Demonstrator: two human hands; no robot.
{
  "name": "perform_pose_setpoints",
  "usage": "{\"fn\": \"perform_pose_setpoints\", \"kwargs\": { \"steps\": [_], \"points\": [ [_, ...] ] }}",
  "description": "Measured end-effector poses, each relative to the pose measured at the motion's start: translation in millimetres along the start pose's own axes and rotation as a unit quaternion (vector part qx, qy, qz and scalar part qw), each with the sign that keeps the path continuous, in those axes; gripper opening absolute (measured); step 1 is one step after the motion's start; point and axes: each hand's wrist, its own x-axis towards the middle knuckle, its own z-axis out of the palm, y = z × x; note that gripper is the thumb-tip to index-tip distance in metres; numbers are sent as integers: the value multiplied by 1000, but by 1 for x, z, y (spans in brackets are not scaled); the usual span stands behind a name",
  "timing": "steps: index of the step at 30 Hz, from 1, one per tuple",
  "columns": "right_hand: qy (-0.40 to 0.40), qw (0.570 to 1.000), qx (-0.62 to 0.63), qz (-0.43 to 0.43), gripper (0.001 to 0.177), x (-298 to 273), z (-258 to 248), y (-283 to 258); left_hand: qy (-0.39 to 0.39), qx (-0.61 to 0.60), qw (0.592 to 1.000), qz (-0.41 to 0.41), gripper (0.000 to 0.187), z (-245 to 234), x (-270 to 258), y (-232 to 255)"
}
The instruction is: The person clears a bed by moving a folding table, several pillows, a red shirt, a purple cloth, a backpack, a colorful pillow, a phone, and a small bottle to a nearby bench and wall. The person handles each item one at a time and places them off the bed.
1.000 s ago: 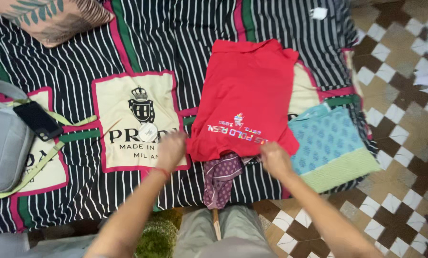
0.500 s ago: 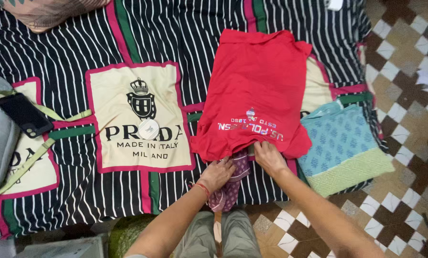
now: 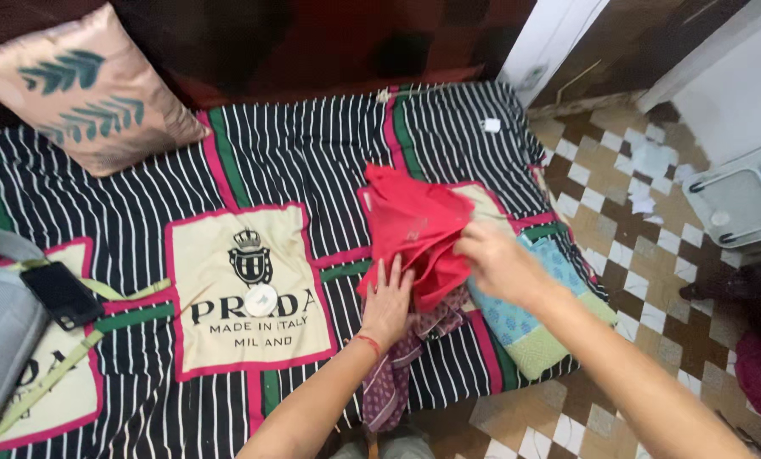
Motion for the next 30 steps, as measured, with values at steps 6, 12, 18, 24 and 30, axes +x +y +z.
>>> {"fn": "perform_pose_setpoints", "kwargs": {
  "steps": [6,12,18,24,30],
  "points": [
    [75,988,-133,-7,44,-20,-117,-24,284,-62,949,121,62,-62,46,7],
    [140,965,-215,55,47,-86,-175,-12,276,-206,910,232,29,-189,39,98],
    [190,947,-219,135,40,-192,-227,28,271,-239,867,344,26,-223,49,254],
    [219,933,-166,231,52,-304,-301,61,231,-284,827,426,23,-211,59,418],
    [261,933,-77,234,27,-369,-360,98,262,-307,771,493,26,-203,88,553]
  ]
}}
